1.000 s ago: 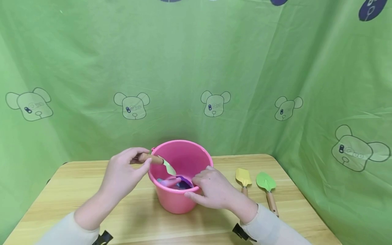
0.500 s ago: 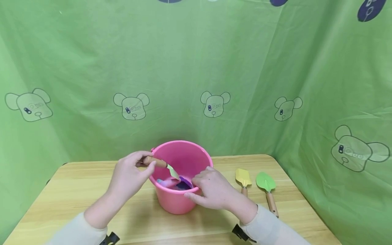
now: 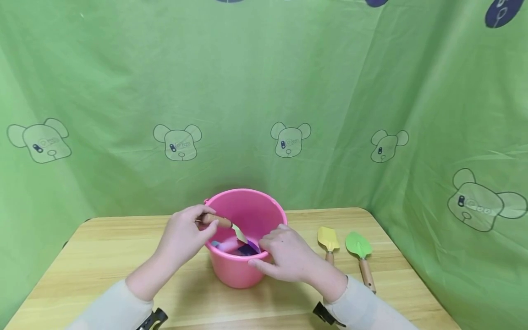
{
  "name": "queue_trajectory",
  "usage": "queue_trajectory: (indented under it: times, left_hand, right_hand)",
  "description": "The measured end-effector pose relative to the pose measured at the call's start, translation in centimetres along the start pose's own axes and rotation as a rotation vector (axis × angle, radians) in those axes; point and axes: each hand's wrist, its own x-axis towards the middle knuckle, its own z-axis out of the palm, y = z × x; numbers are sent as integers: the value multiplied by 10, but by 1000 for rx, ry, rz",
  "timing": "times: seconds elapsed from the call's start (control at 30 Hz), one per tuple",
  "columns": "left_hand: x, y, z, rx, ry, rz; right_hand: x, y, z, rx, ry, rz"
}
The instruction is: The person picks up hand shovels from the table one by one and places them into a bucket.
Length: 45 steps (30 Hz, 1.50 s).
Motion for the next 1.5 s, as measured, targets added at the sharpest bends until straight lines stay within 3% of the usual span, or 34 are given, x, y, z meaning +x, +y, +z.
queue_trajectory:
  times: [0.8,1.03,1.3,1.5]
  left_hand:
    - [18,7,24,233,-296,4]
    - [22,8,24,189,-392,-20]
    - [27,8,28,235,-476,18]
    - [30,13,28,239,-549,-10]
  right_hand:
    - [0,0,2,-15,25,-13]
    - [0,-1,1,-11,8,-3]
    - [1,0,1,-18,13,-9]
    - [0,-1,1,-23,39,-26]
